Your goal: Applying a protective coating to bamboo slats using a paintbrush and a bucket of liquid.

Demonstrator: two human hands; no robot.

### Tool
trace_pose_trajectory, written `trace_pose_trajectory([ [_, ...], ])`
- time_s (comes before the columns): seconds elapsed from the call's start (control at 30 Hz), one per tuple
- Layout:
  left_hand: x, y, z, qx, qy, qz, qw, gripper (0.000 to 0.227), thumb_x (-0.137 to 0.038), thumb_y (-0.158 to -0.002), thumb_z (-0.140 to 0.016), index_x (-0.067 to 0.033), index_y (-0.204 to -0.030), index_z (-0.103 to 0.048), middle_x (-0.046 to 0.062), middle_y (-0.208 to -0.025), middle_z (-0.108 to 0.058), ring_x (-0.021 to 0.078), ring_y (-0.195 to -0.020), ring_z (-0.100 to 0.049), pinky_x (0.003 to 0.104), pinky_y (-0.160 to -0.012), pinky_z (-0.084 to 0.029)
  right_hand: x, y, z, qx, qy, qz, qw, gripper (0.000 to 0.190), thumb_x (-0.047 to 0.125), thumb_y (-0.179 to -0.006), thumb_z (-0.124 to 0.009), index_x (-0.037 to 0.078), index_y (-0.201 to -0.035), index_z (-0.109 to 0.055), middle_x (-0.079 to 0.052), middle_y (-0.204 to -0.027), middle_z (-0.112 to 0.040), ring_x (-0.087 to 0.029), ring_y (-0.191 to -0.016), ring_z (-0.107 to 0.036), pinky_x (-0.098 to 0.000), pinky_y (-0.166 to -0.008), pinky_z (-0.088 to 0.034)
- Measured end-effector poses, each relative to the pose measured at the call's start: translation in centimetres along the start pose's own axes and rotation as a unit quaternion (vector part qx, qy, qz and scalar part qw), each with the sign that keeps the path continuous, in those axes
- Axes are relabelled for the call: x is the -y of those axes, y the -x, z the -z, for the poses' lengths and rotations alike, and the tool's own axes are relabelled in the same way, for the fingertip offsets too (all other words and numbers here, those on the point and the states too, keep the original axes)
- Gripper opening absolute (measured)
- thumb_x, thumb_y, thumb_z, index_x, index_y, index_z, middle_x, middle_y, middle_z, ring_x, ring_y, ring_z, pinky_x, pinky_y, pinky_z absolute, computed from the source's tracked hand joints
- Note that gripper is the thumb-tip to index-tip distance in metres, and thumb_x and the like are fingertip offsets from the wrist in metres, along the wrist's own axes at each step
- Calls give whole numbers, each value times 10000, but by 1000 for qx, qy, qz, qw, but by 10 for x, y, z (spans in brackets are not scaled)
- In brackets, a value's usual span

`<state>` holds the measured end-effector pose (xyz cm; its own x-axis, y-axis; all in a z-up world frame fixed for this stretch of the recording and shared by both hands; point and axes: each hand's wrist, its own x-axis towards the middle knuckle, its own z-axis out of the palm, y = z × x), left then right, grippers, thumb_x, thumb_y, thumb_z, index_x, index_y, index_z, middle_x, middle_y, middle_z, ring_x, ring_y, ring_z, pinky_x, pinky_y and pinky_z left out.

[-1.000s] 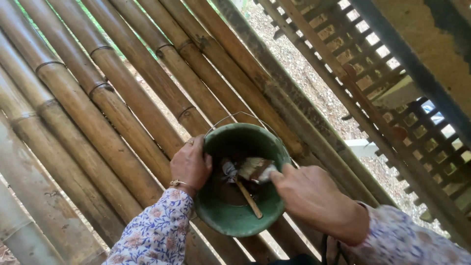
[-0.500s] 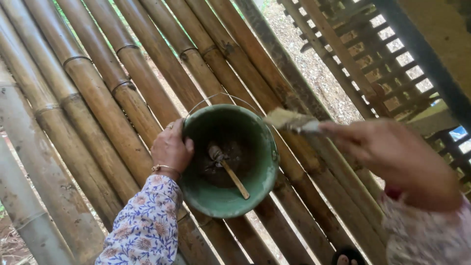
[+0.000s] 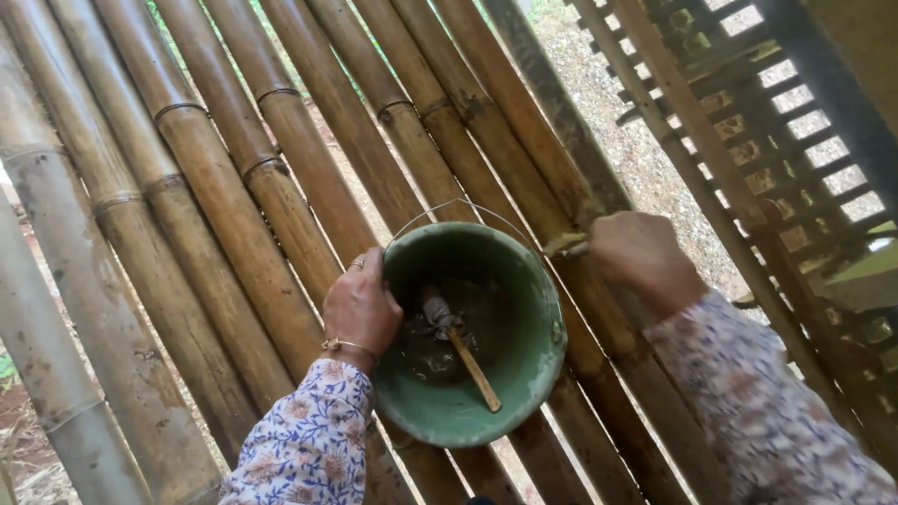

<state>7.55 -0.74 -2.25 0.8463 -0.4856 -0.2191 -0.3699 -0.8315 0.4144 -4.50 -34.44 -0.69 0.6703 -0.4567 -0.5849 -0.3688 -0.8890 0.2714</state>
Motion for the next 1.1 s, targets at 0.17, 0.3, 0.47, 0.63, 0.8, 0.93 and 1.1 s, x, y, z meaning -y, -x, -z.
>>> trace_pose_trajectory([
  [0.17,-3,2,6,-3,10,-15,1000,308,-85,-762,-548,-136,-1062,-494,147,-951,-615,413,-831,-643,512,-705,-547,32,-5,63,-49,-119,-18,992,373,275,-810,-456,63,-934,-737,-149,-864,-713,-368,-901,-679,-551,-773,-514],
  [0.3,-5,3,15,-13,2,-19,1000,332,-80,-749,-568,-137,-1068,-497,145,-953,-616,414,-831,-642,514,-710,-546,56,-8,84,-116,-166,7,979,386,201,-860,-372,86,-937,-732,-152,-903,-709,-368,-946,-661,-548,-845,-501],
  [0.47,-3,-1,12,-19,-4,-18,1000,332,-100,-754,-571,-140,-1074,-491,142,-957,-615,415,-829,-641,520,-706,-547,22,72,39,20,-178,-34,983,423,213,-852,-373,-13,-951,-717,-219,-957,-706,-389,-1009,-647,-563,-896,-479],
  [0.63,6,-3,4,-15,-18,-16,1000,321,-120,-762,-561,-153,-1073,-490,132,-932,-612,410,-837,-641,517,-719,-543,-6,121,16,89,-71,-22,993,381,241,-758,-420,101,-851,-763,-141,-837,-727,-344,-906,-685,-508,-819,-530],
  [0.8,10,-3,3,-24,-37,-19,999,310,-154,-777,-557,-177,-1079,-491,109,-966,-616,388,-869,-644,503,-758,-540,15,102,63,-44,-152,36,987,381,87,-808,-416,-14,-1078,-665,-325,-975,-654,-505,-955,-595,-579,-855,-489],
  [0.93,14,-7,4,-26,-49,-29,998,343,-186,-777,-565,-199,-1110,-484,90,-982,-619,369,-899,-642,495,-780,-536,17,73,12,-31,-161,-27,986,399,153,-847,-387,247,-1075,-701,-152,-943,-710,-371,-967,-654,-467,-866,-517],
  [1.1,6,-1,2,-9,-68,-61,996,355,-218,-767,-577,-170,-1104,-477,152,-970,-608,423,-840,-641,533,-732,-538,-6,145,-26,72,-102,-24,992,325,232,-776,-496,98,-955,-732,-125,-917,-713,-314,-935,-683,-449,-835,-540],
])
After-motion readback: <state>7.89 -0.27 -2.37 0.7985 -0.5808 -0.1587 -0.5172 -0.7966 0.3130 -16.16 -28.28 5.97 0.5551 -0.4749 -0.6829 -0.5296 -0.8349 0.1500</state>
